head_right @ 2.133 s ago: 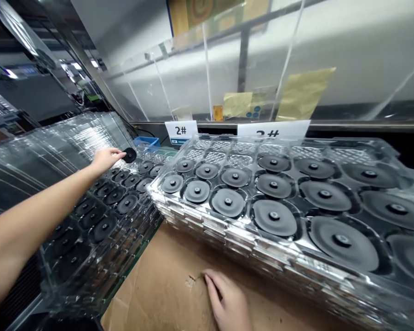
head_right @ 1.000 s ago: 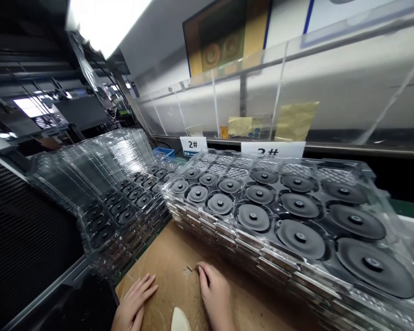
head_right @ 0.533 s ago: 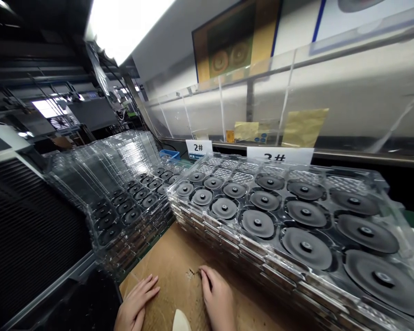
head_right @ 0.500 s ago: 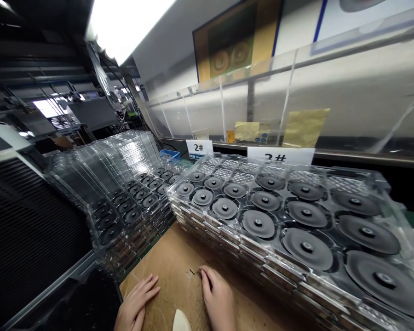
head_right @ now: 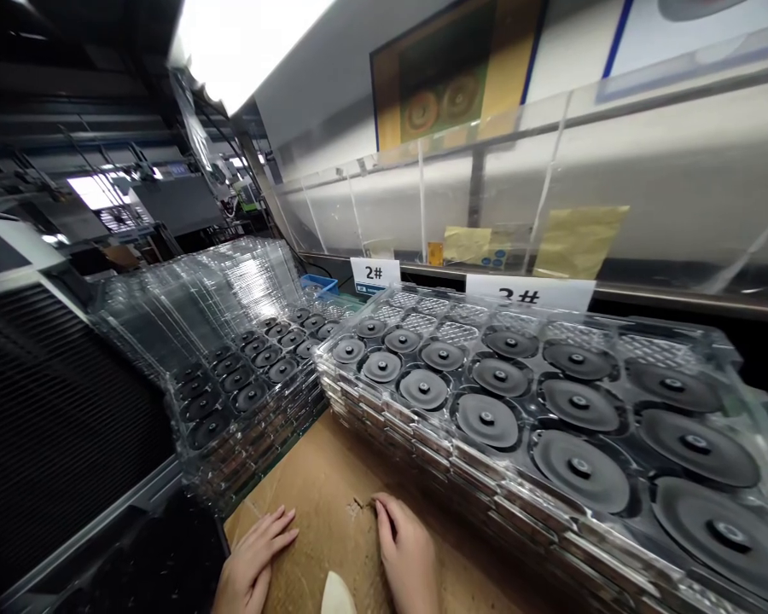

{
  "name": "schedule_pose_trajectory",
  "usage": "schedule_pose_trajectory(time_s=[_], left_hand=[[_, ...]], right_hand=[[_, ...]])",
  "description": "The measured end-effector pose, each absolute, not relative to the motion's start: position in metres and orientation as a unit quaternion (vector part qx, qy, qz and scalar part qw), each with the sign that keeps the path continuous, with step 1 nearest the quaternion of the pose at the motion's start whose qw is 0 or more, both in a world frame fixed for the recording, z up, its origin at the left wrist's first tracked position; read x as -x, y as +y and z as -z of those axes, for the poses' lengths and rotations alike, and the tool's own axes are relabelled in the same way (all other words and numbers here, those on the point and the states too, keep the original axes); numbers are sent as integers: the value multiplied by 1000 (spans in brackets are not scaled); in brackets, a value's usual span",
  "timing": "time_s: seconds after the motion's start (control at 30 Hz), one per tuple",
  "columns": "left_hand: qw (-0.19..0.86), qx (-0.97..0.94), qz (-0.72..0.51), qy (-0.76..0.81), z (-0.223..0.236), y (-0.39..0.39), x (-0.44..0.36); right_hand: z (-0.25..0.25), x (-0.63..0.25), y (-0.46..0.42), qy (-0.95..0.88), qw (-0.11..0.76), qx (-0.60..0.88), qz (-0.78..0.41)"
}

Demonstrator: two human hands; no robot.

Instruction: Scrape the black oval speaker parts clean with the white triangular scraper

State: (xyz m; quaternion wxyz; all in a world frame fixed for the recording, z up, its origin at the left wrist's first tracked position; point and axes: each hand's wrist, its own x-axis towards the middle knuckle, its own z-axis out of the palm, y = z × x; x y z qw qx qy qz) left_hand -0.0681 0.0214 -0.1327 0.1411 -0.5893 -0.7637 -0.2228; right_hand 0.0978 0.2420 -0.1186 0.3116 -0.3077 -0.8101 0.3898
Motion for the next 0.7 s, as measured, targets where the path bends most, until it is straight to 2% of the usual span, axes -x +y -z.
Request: schedule_pose_trajectory(time_s=[0.43,0.7], left_hand=[[178,627,192,-733,144,18,80],[205,646,172,-715,133,26,83]], right_hand=[[118,-99,240,-822,308,302,-371],[121,-100,238,-827,314,308,-349]])
